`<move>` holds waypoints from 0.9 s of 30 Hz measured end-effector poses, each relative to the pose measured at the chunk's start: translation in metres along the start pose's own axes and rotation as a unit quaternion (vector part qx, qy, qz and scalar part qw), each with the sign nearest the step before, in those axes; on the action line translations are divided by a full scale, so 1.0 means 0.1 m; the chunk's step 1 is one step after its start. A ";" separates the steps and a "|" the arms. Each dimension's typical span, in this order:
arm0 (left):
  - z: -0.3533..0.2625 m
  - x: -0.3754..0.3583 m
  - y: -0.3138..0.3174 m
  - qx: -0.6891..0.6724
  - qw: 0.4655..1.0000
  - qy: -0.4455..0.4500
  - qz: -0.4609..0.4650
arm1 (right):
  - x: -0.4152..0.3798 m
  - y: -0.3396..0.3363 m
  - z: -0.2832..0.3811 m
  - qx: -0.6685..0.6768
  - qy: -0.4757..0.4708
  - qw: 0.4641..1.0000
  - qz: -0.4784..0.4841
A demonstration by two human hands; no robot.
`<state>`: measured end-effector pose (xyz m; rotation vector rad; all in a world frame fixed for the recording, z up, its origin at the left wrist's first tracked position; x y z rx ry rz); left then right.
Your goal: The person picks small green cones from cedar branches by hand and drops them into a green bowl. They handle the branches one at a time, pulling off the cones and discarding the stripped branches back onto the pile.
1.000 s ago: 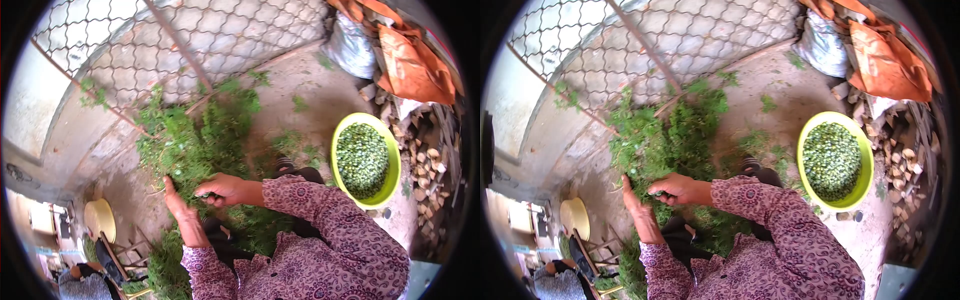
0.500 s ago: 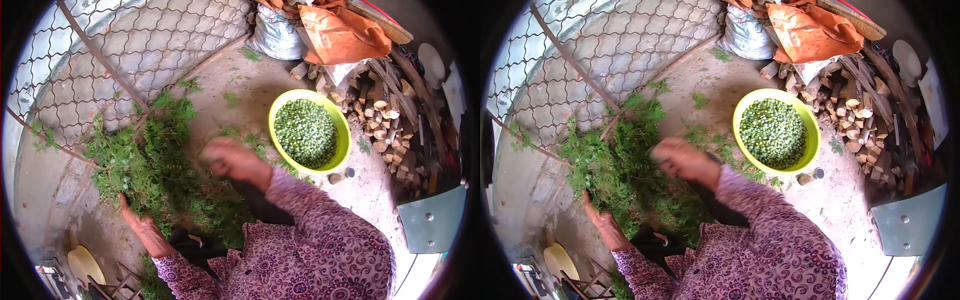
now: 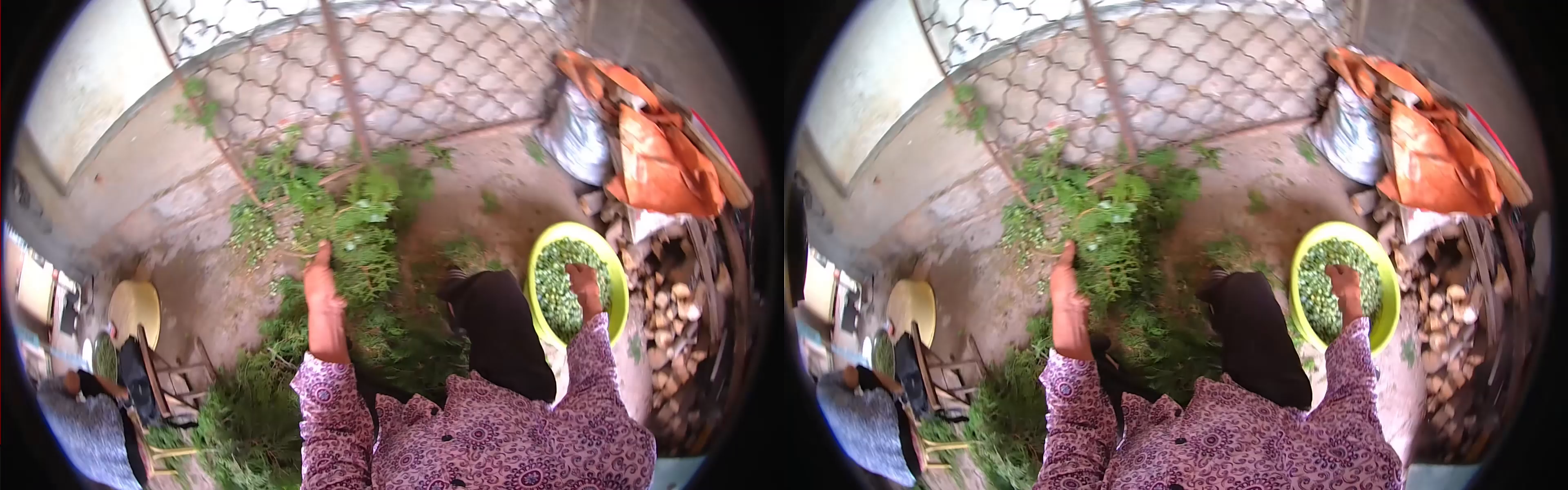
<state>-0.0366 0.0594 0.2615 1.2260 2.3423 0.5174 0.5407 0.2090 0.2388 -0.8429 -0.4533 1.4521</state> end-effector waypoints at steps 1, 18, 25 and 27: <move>-0.09 -0.09 0.12 -0.011 1.000 0.010 -0.006 | 0.00 0.11 0.17 0.060 -0.017 0.998 0.013; -0.48 -0.08 0.51 0.010 0.995 0.092 -0.045 | -1.20 2.12 3.97 0.220 -0.455 0.808 0.303; -0.34 0.03 0.64 0.101 0.981 0.164 -0.018 | -0.94 2.16 3.84 0.207 -0.479 0.831 0.191; -0.34 0.05 0.62 0.107 0.984 0.139 -0.017 | -0.86 2.17 3.82 0.207 -0.464 0.831 0.225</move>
Point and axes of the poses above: each hand's wrist, its own x-axis towards the middle knuckle, its own y-axis out of the palm, z = x × y, the point moved 8 cm from there along x, towards the middle knuckle, and after that the axes turned 10 degrees about z, right-handed, at the moved point
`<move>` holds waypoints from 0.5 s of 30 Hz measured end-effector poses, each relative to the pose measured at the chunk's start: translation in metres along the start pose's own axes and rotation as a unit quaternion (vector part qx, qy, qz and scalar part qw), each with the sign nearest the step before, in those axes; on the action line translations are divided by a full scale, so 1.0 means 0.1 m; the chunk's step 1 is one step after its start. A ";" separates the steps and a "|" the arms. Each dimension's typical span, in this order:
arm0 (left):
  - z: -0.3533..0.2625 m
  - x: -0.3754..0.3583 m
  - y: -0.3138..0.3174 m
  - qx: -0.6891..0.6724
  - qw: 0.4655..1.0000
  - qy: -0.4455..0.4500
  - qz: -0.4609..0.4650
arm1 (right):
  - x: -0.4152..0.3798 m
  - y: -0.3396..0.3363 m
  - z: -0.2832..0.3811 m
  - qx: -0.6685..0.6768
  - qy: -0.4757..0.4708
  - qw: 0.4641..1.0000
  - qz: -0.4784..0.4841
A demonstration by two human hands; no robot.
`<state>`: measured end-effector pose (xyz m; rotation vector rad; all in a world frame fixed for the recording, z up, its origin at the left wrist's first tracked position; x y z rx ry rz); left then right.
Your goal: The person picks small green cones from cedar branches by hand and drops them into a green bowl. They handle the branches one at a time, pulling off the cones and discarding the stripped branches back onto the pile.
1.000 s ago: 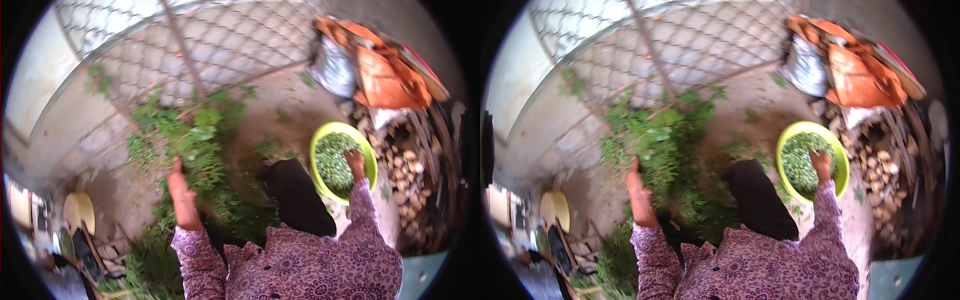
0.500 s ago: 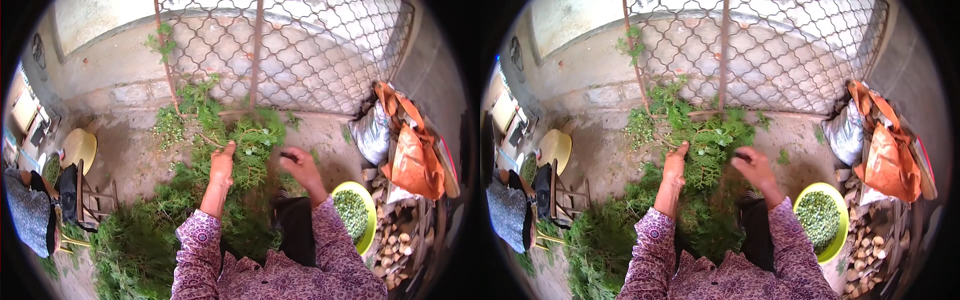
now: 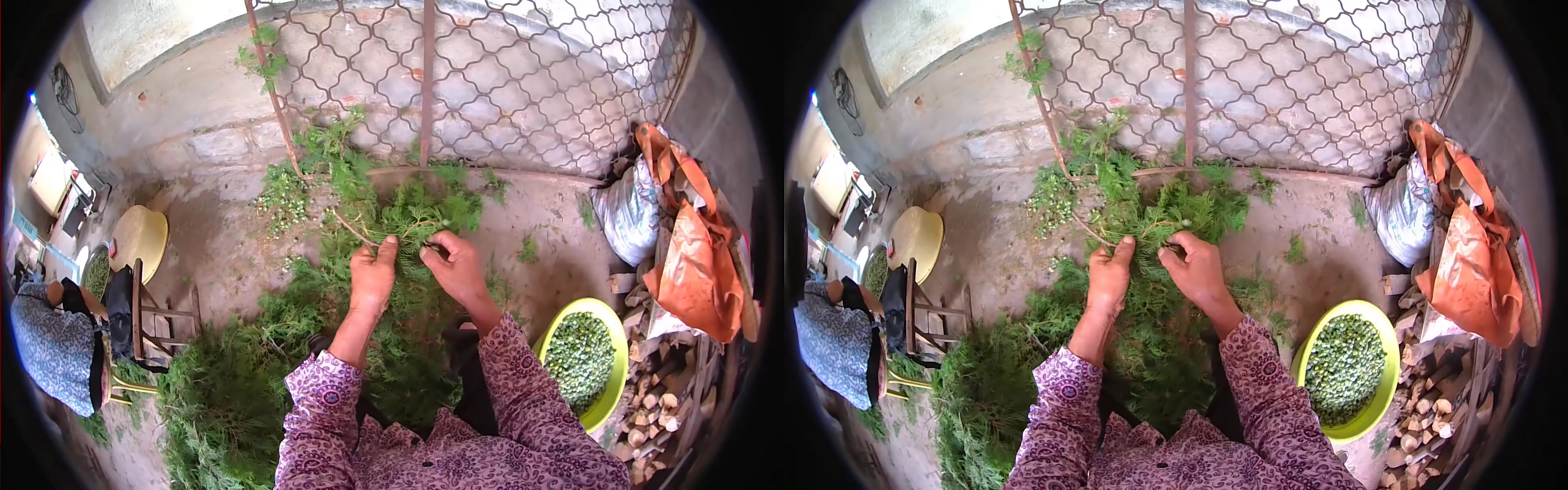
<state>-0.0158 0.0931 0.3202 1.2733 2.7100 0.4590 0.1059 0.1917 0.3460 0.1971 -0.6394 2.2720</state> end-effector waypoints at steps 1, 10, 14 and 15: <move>0.02 0.01 -0.03 0.003 1.000 -0.022 0.001 | -0.01 -0.05 0.00 0.001 0.001 1.000 -0.001; 0.18 0.02 0.01 -0.015 0.999 -0.040 -0.008 | -0.20 0.04 -0.06 0.098 0.218 0.939 0.246; 0.18 0.01 0.03 0.001 0.999 -0.053 0.013 | -0.30 0.11 -0.05 0.209 0.275 0.899 0.270; 0.18 0.00 0.03 0.001 0.999 -0.053 0.013 | -0.33 0.12 -0.06 0.234 0.288 0.890 0.266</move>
Point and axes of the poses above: each hand's wrist, its own x-axis towards the middle knuckle, its own y-axis out of the palm, z = x × y, the point moved 8 cm from there along x, towards the middle knuckle, and after that the axes turned 10 degrees about z, right-handed, at the moved point
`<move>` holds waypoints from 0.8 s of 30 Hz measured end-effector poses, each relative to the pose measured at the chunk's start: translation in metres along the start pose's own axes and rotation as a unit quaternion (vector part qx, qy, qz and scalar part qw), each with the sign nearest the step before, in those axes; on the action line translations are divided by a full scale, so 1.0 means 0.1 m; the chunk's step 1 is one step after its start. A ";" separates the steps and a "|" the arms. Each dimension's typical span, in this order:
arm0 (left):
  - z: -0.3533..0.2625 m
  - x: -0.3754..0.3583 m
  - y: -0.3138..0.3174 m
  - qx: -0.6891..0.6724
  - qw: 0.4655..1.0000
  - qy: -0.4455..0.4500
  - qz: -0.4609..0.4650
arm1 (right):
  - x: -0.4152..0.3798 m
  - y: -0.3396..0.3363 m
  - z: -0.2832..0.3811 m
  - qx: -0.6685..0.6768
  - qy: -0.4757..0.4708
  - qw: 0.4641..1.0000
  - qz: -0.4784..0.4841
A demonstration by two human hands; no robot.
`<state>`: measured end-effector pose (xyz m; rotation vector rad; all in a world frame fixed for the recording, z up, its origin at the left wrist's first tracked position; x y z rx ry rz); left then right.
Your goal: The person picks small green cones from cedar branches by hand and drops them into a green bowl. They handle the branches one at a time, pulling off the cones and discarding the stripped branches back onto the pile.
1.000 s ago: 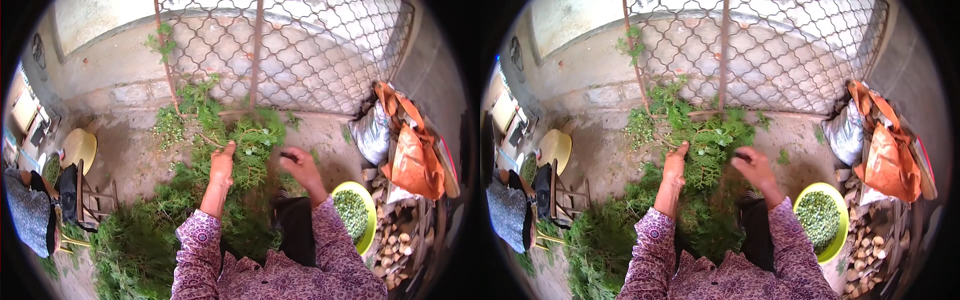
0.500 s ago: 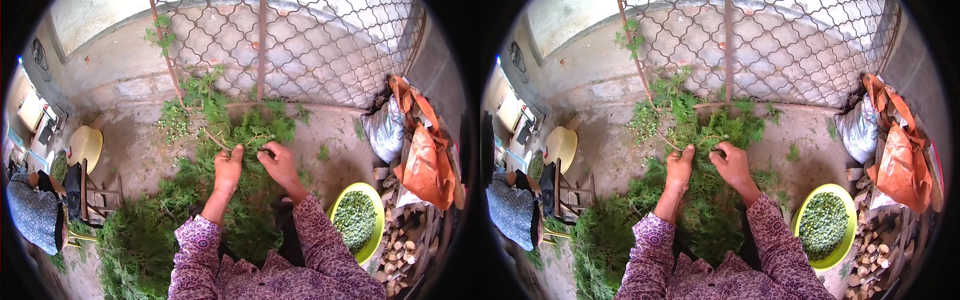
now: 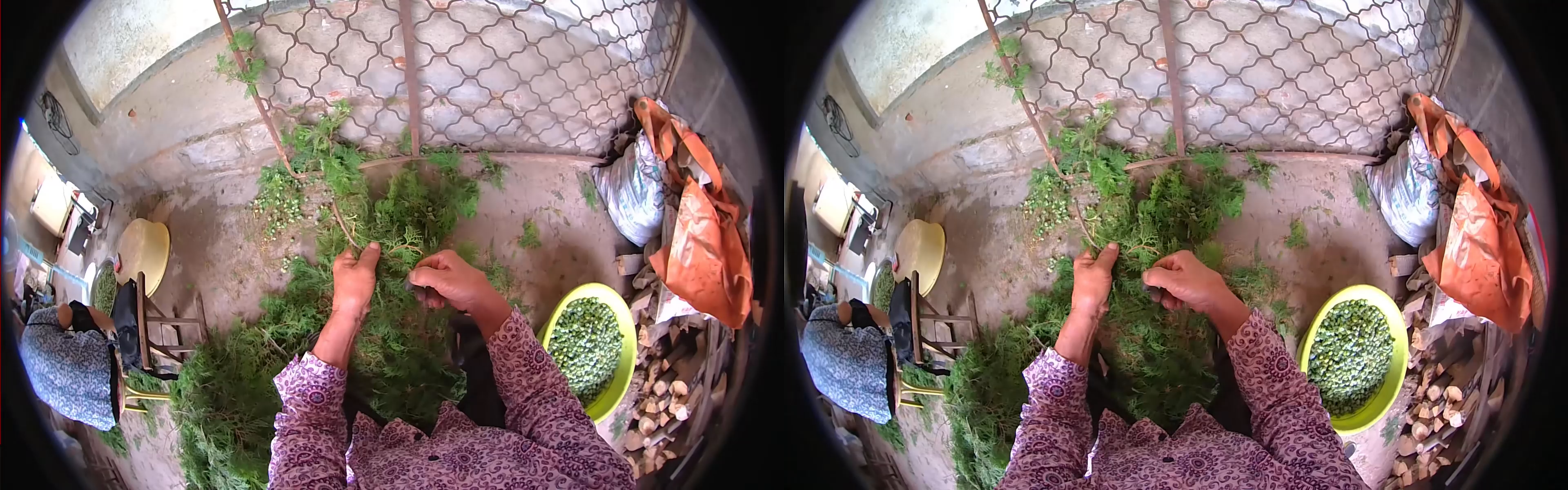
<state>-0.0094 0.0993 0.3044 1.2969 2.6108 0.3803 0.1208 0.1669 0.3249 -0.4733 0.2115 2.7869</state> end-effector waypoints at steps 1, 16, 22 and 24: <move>-0.03 0.00 0.01 0.007 1.000 0.011 0.003 | -0.01 -0.02 -0.02 0.000 0.000 1.000 0.001; -0.10 -0.05 -0.48 -0.193 0.974 -0.117 -0.017 | 0.19 0.06 -0.13 0.353 -0.096 0.928 0.075; 0.00 -0.18 -0.12 -0.287 0.943 -0.166 0.021 | 0.18 0.17 0.00 0.238 -0.065 0.968 -0.050; 0.07 -0.20 -0.09 -0.281 0.939 -0.182 0.073 | 0.18 0.14 0.00 0.231 -0.073 0.966 -0.089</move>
Point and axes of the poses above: each hand's wrist, its own x-axis towards the middle knuckle, its own y-axis out of the palm, z = x × y, the point moved 8 cm from there along x, towards the middle knuckle, and after that the axes turned 10 degrees about z, right-handed, at the moved point
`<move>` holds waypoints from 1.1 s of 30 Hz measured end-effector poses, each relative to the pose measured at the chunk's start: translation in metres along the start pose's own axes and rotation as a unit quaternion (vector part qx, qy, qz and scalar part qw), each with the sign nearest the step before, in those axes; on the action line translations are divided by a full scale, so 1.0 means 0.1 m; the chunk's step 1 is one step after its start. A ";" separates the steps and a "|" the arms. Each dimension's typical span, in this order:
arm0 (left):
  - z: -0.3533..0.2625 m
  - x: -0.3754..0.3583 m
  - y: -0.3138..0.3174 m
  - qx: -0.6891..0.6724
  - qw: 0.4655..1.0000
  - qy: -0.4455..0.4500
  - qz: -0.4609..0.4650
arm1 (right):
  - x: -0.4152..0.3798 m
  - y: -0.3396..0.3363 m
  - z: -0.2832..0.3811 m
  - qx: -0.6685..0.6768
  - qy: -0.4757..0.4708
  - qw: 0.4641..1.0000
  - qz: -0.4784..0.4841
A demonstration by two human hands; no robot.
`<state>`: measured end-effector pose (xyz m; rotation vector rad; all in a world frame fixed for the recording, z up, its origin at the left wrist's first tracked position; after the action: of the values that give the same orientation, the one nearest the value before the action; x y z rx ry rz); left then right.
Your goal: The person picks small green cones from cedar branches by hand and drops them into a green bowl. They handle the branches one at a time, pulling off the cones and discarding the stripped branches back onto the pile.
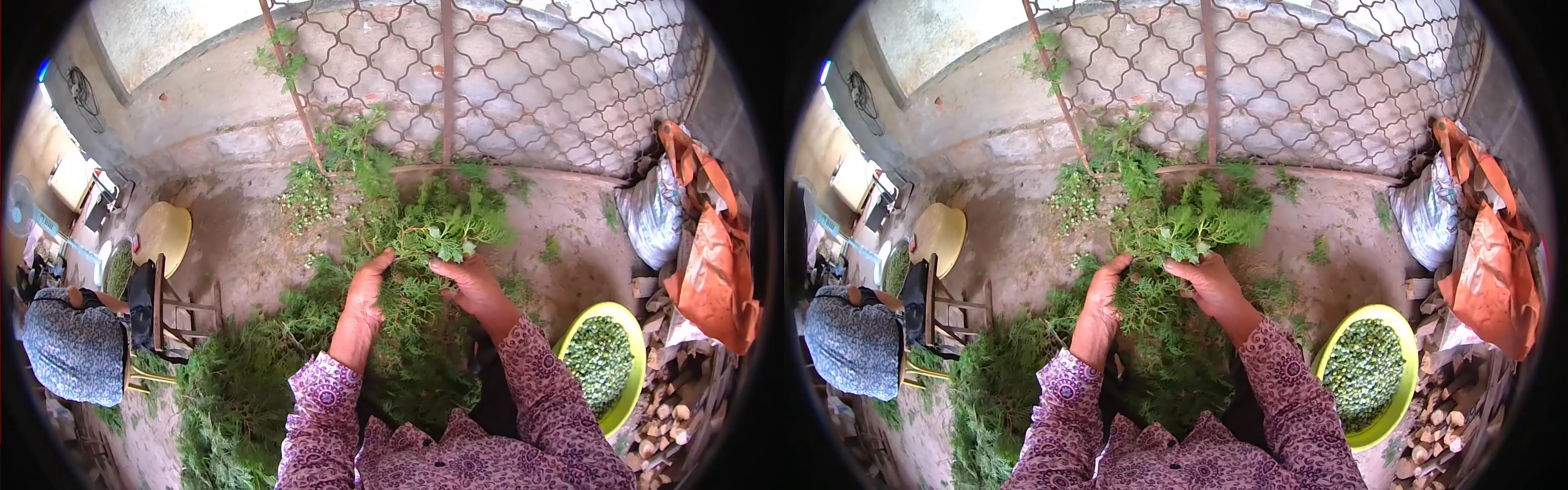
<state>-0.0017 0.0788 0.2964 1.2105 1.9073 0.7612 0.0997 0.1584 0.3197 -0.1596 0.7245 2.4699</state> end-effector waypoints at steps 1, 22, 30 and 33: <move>0.02 0.00 -0.02 0.000 1.000 0.000 -0.001 | 0.05 -0.03 -0.01 -0.006 -0.027 1.000 0.004; -0.23 -0.16 0.14 0.448 0.873 0.187 0.048 | 0.03 0.02 -0.10 0.013 -0.016 0.999 0.034; -0.07 -0.08 -0.02 0.256 0.956 0.143 0.005 | 0.12 0.01 -0.24 -0.033 -0.017 0.995 0.092; -0.04 -0.07 -0.08 0.256 0.954 0.157 -0.011 | 0.06 0.07 -0.23 -0.052 0.016 0.995 0.085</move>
<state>-0.0066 0.0688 0.2944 1.4322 2.4810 0.4751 0.0904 0.1444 0.3020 -0.1845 0.6470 2.6742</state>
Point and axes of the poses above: each hand's wrist, its own x-axis towards the middle knuckle, its own y-axis out of the palm, z = x × y, the point moved 8 cm from there along x, towards the middle knuckle, and after that the axes turned 10 degrees about z, right-handed, at the moved point
